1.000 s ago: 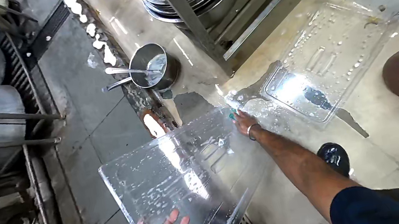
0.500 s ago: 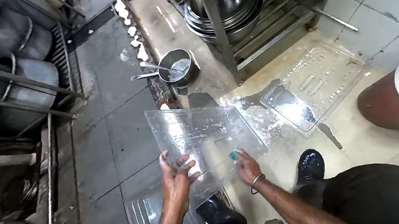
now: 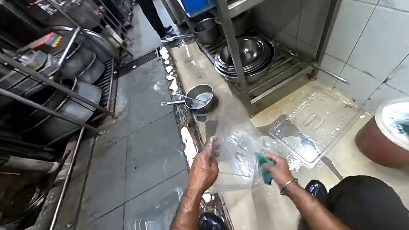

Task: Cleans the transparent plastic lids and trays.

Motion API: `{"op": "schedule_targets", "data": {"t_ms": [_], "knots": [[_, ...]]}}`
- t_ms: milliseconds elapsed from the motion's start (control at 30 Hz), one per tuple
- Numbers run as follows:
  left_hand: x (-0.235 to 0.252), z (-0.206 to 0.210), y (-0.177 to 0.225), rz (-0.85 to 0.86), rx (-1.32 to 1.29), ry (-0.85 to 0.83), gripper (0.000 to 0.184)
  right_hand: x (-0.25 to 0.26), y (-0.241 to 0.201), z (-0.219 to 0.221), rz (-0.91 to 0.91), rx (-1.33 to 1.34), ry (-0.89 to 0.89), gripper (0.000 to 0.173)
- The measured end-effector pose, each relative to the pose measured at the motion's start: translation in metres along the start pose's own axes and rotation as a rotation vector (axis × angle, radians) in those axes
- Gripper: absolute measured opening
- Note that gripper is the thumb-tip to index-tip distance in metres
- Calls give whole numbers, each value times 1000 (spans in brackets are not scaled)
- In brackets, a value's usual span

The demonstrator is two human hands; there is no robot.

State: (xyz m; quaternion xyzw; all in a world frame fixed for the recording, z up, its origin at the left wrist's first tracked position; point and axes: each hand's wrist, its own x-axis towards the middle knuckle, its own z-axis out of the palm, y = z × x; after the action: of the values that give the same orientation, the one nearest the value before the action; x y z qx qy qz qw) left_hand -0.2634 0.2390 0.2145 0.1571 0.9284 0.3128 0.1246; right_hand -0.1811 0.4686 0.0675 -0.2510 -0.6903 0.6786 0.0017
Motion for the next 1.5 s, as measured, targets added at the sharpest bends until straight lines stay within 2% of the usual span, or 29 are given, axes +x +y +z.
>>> {"op": "schedule_targets", "data": {"t_ms": [67, 133, 167, 233, 300, 433, 533, 633, 667, 767, 833, 900, 1033, 1167, 1267, 1367, 1433, 1500], "knots": [[-5, -3, 5, 187, 250, 2, 52, 8, -5, -32, 90, 133, 304, 32], [-9, 3, 6, 309, 360, 109, 40, 16, -18, -60, 100, 274, 561, 31], [-9, 6, 4, 374, 392, 177, 32, 18, -26, -71, 77, 335, 638, 31], [-7, 7, -1, 455, 431, 289, 19, 19, -38, -84, 17, 409, 680, 33], [-5, 2, -5, 384, 448, 339, 12, 17, -42, -85, -56, 413, 599, 31], [0, -1, -20, 14, 293, 359, 10, 1, -37, -46, -220, 286, 182, 35], [-2, 10, -26, -230, -4, 372, 34, -25, -36, 10, -303, 180, -119, 38], [-4, 27, -35, -307, -398, 413, 56, -59, -29, 61, -492, 58, -307, 39], [-5, 32, -35, -320, -503, 447, 54, -68, -26, 74, -584, 7, -335, 40], [-6, 40, -38, -427, -694, 561, 32, -73, -20, 91, -749, -85, -422, 40], [-7, 37, -36, -458, -757, 568, 33, -72, -22, 95, -811, -91, -501, 40], [-7, 31, -32, -461, -868, 534, 38, -71, -27, 101, -837, -102, -502, 40], [-10, 30, -25, -466, -1174, 422, 49, -45, -41, 118, -899, -171, -336, 39], [-9, 37, -33, -242, -924, 351, 37, 5, -80, 138, -889, -208, -233, 37], [-8, 42, -42, -181, -792, 333, 40, 36, -93, 149, -811, -229, -281, 35], [-8, 38, -44, -240, -880, 301, 42, 59, -96, 159, -783, -238, -367, 31], [-13, 38, -44, -281, -924, 279, 41, 54, -97, 151, -777, -260, -427, 29], [-17, 40, -48, -300, -889, 285, 32, 39, -91, 135, -789, -279, -504, 27]]}}
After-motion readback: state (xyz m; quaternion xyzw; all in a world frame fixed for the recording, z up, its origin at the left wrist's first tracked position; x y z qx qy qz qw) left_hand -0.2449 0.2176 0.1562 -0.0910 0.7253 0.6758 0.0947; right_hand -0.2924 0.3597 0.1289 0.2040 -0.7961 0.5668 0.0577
